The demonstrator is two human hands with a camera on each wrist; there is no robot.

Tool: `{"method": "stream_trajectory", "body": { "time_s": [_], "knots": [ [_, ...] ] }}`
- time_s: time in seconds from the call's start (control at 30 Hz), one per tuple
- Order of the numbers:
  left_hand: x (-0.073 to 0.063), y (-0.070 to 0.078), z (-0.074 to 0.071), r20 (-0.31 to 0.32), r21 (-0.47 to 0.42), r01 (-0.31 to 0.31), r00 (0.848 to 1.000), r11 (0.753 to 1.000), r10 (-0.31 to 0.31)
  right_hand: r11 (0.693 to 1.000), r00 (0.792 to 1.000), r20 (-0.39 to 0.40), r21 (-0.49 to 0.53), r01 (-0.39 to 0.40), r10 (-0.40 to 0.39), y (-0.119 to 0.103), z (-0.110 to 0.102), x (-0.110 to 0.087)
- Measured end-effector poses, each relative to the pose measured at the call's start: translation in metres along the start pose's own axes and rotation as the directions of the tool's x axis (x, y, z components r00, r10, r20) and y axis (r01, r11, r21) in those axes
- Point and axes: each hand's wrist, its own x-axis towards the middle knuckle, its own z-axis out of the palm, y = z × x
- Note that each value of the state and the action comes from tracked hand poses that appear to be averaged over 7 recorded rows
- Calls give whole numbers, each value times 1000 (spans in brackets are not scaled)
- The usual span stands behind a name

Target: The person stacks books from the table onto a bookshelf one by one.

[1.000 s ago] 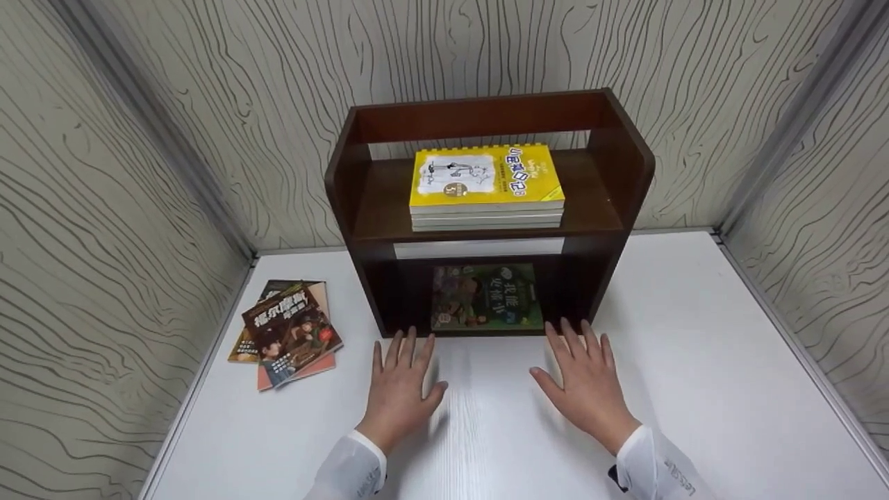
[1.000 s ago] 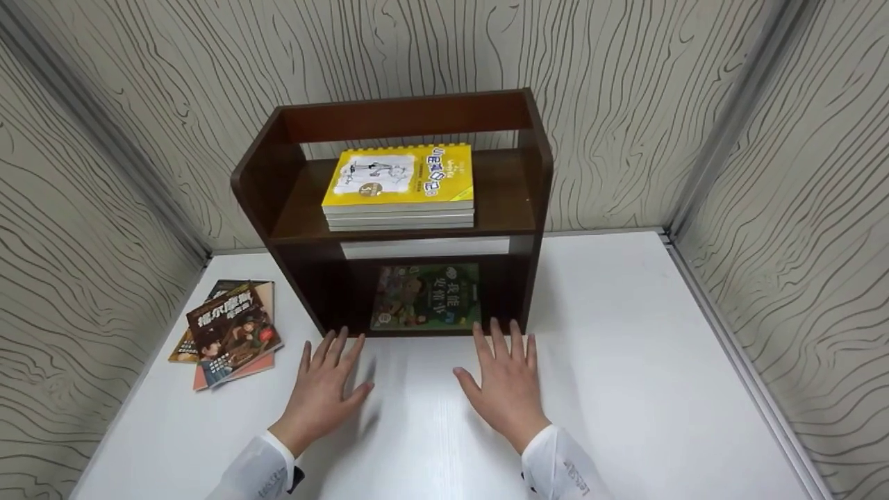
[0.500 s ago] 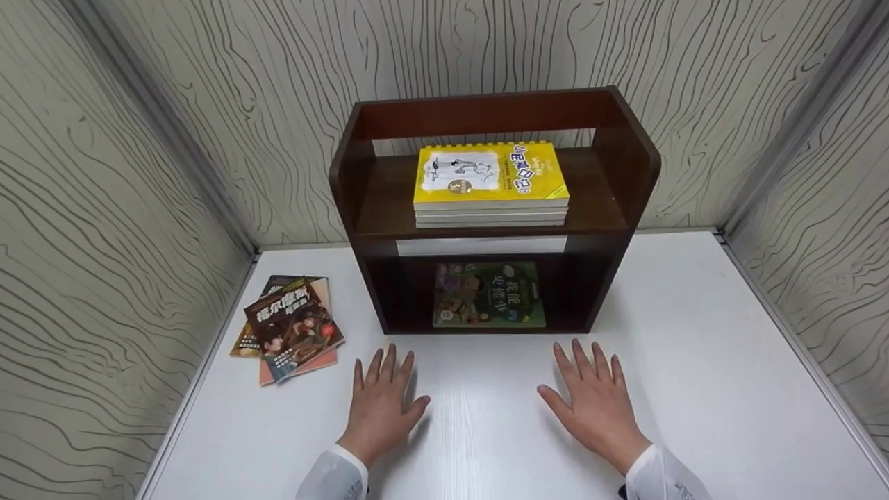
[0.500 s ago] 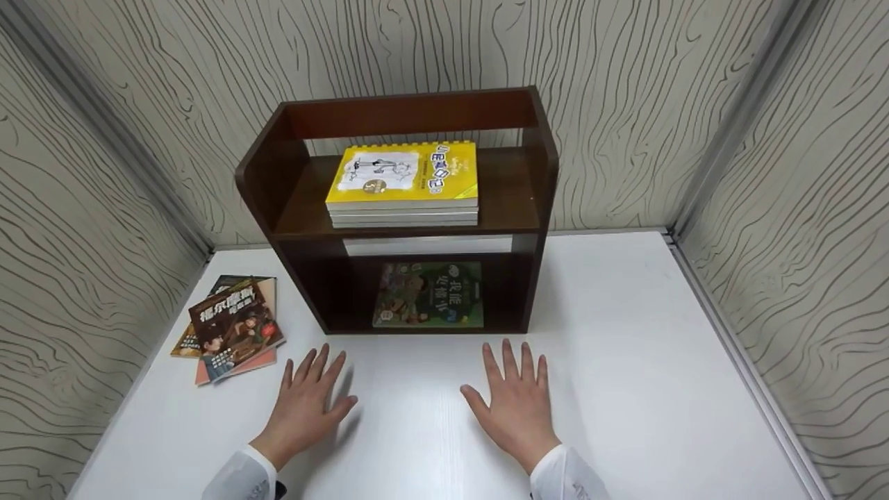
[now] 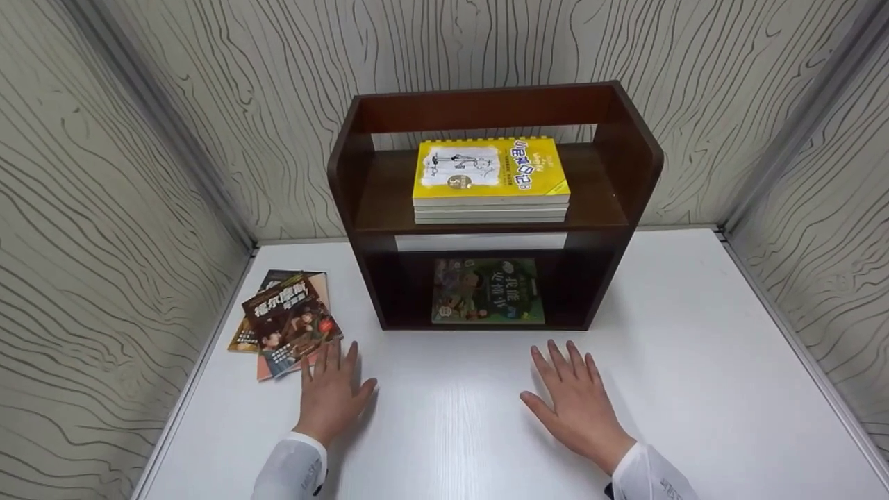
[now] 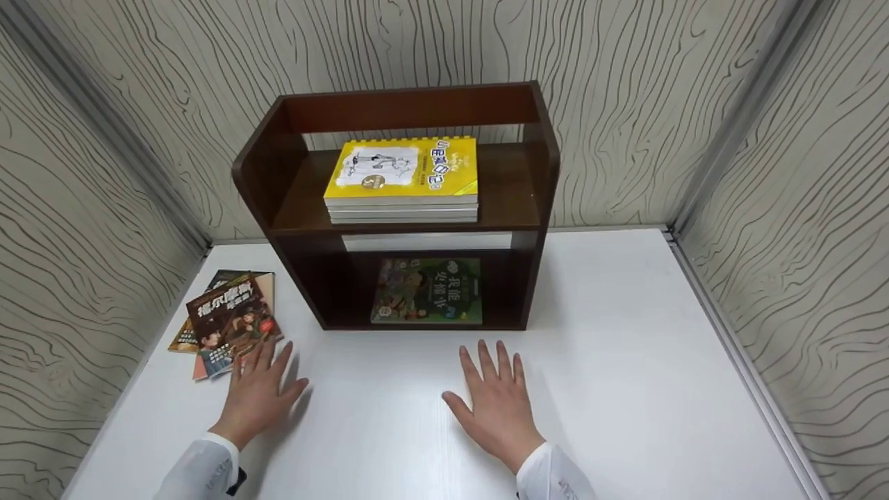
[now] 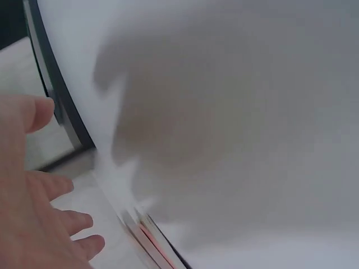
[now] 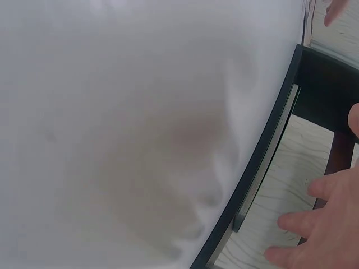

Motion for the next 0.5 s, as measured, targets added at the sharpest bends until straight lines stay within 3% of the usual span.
{"method": "stream_trajectory", "body": {
  "time_s": [0.2,0.5],
  "knots": [
    [7,-38,-9,14,-28,126,992,992,-126,992,987,103,21,122,-124,-22,5,10],
    [15,-73,-9,18,-16,230,973,973,-229,950,934,175,37,309,-310,-63,18,26]
  ]
}}
